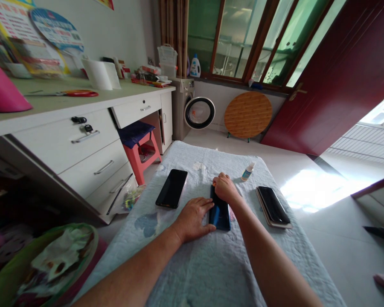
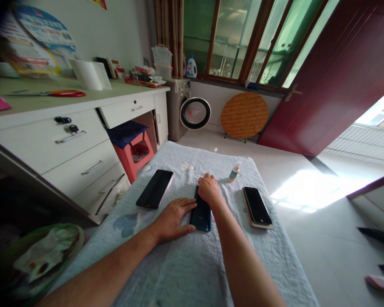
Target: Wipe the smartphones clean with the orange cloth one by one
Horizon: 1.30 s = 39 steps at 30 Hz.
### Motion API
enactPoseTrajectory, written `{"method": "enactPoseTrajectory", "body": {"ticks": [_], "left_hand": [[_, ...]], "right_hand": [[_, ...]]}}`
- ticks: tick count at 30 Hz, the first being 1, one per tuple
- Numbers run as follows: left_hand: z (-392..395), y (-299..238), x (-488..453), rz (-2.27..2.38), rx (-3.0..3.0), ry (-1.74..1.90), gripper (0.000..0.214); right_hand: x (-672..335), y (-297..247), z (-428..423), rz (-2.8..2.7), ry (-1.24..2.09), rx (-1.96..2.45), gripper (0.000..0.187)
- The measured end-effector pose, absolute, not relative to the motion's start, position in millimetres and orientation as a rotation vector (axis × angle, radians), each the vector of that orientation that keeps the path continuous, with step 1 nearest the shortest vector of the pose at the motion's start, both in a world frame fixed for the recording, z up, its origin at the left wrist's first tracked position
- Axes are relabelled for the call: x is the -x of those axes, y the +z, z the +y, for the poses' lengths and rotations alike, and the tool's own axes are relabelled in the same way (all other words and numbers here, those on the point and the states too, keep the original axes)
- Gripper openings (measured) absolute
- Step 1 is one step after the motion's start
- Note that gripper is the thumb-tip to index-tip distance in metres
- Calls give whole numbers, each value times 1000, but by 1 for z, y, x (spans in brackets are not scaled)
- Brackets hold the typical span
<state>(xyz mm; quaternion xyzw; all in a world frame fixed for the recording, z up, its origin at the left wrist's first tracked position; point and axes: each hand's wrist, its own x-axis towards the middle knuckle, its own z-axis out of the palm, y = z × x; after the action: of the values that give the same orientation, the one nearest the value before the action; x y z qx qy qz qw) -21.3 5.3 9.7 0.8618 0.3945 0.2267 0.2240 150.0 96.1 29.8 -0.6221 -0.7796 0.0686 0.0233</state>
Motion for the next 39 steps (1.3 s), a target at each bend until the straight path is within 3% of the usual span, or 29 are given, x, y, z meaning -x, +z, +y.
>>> {"method": "enactPoseTrajectory", "body": {"ticks": [39], "left_hand": [[3,13,19,1132,-2378,615,64]], "right_hand": [[-174,29,89,-2306,197,2016,28]]}}
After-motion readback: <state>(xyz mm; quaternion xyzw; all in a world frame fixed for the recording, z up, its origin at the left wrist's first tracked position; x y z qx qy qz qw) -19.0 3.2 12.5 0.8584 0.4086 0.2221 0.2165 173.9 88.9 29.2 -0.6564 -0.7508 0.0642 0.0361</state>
